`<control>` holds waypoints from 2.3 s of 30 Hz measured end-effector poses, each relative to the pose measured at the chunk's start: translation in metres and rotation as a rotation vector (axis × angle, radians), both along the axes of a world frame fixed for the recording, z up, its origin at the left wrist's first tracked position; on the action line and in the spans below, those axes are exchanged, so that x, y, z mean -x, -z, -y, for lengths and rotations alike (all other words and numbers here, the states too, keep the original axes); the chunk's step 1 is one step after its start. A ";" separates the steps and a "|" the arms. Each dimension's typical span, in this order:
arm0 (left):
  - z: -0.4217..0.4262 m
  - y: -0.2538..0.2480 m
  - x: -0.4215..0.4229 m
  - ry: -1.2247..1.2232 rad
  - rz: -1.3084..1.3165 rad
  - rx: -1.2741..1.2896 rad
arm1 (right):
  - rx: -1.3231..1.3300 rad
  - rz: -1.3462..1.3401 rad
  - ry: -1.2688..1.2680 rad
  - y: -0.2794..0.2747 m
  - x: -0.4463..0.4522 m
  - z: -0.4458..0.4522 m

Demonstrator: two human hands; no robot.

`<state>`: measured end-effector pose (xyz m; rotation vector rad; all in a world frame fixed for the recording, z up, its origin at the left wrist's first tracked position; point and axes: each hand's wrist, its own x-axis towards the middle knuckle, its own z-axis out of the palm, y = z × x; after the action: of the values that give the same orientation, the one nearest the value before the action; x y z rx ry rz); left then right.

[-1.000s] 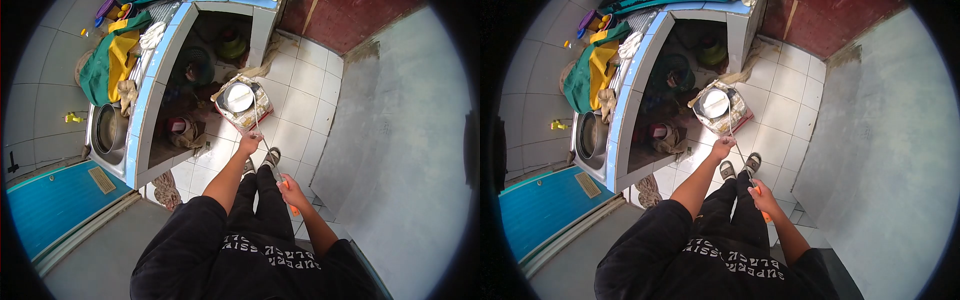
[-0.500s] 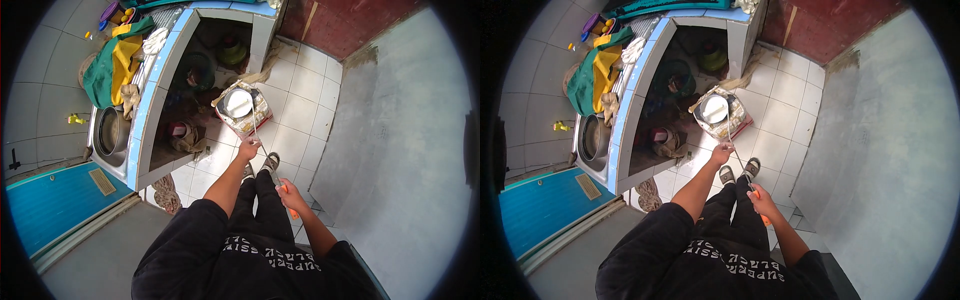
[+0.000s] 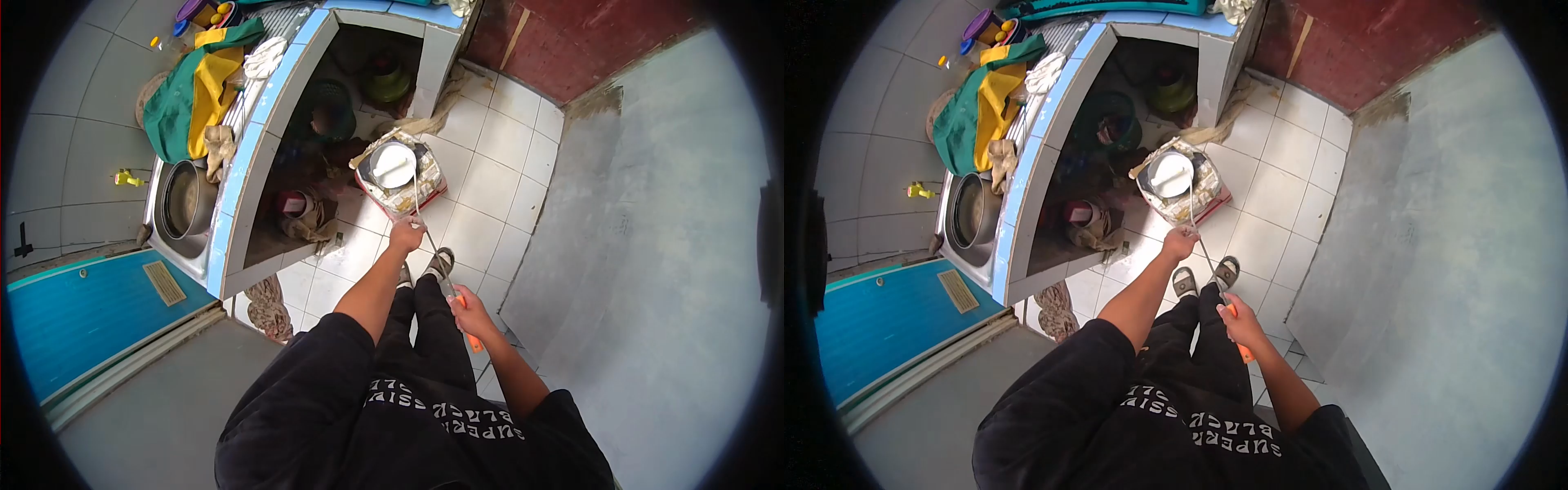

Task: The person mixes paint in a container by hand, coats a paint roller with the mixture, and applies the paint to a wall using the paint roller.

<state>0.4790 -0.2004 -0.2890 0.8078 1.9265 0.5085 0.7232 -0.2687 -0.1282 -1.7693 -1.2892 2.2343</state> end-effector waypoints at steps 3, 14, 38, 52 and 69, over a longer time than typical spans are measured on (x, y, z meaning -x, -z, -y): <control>0.001 0.002 0.003 -0.060 0.043 -0.008 | -0.019 0.020 -0.007 0.002 0.002 0.002; -0.004 0.013 0.007 -0.004 0.128 0.013 | -0.011 0.009 0.004 -0.007 0.000 -0.003; -0.154 -0.360 -0.146 0.308 0.533 -0.664 | -0.519 -0.333 0.596 -0.190 -0.075 -0.035; -0.275 -0.644 -0.402 0.840 0.695 -1.148 | -1.202 -0.183 0.983 -0.383 -0.214 -0.147; -0.294 -0.747 -0.501 1.334 1.107 -1.276 | -1.602 0.430 1.383 -0.401 -0.228 -0.191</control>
<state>0.9803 0.0938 0.4582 1.7733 -0.3114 0.9577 0.9508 -0.0777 0.2727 -1.3796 -0.7632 -0.0799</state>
